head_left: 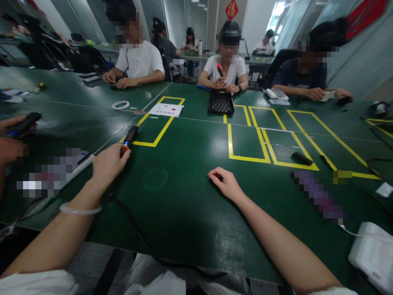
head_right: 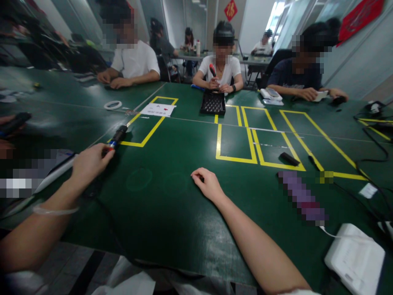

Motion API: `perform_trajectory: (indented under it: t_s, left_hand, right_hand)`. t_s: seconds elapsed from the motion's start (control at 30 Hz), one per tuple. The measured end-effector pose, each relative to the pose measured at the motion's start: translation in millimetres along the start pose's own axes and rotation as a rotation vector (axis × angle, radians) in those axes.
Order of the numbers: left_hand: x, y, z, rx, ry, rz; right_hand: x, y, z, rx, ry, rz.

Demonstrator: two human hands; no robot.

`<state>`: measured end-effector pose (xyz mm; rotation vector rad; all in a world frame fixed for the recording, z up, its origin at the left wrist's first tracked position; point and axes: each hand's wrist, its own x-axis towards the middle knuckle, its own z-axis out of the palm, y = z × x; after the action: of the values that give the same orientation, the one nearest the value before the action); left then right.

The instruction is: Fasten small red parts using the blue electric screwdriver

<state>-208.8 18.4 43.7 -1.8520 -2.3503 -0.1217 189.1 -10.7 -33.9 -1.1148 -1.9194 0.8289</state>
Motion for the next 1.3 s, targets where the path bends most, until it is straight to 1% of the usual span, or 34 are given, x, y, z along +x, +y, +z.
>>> perform_trajectory:
  t_s: [0.07, 0.13, 0.17, 0.23, 0.3, 0.33, 0.4, 0.47, 0.57, 0.67, 0.77, 0.9, 0.97, 1.13, 1.3]
  left_hand:
    - [-2.7, 23.6, -2.7, -0.222, -0.003, 0.09]
    - [-7.9, 54.0, -2.5, -0.521, -0.059, 0.231]
    - [-11.1, 70.9, -1.8, -0.668, -0.119, 0.299]
    - [-18.3, 105.2, -0.2, -0.905, -0.283, 0.407]
    - [-25.8, 136.9, 1.6, -1.045, -0.455, 0.489]
    - [-29.5, 150.7, 2.9, -1.092, -0.529, 0.514]
    - [-36.6, 172.8, 7.4, -1.167, -0.641, 0.516]
    - [-42.9, 187.2, 14.8, -1.24, -0.726, 0.481]
    - [-49.8, 196.6, 28.1, -1.321, -0.827, 0.447]
    - [-53.4, 197.8, 35.7, -1.343, -0.859, 0.449]
    - [-54.6, 197.1, 34.8, -1.335, -0.845, 0.424]
    - [-55.4, 196.9, 30.8, -1.304, -0.871, 0.407]
    - [-56.1, 196.7, 31.4, -1.317, -0.851, 0.425]
    - [-59.6, 195.8, 37.0, -1.379, -0.741, 0.525]
    - [-62.7, 195.9, 37.2, -1.331, -0.669, 0.556]
  right_hand:
    - [0.2, -0.4, -0.2, 0.037, 0.005, 0.029]
    - [0.3, -0.1, -0.3, 0.064, 0.006, 0.047]
    - [0.3, 0.4, -0.3, 0.074, 0.003, 0.052]
    - [0.0, 1.5, 0.0, 0.106, -0.002, 0.064]
    - [-0.6, 2.6, 0.9, 0.172, -0.002, 0.071]
    - [-0.9, 3.0, 1.6, 0.213, -0.004, 0.069]
    - [-1.6, 3.4, 3.1, 0.282, -0.014, 0.051]
    - [-2.1, 3.2, 4.4, 0.316, -0.034, 0.03]
    - [-2.4, 1.6, 4.8, 0.304, -0.06, 0.017]
    - [-2.6, -0.8, 4.0, 0.27, -0.087, 0.023]
    - [-2.9, -1.8, 3.5, 0.268, -0.065, 0.034]
    - [-2.6, 0.9, 4.2, 0.258, -0.021, 0.022]
    - [-2.1, 3.0, 4.9, 0.262, -0.016, 0.03]
    - [-0.9, 6.2, 5.9, 0.342, -0.006, 0.085]
    - [-0.6, 5.9, 5.2, 0.335, 0.005, 0.062]
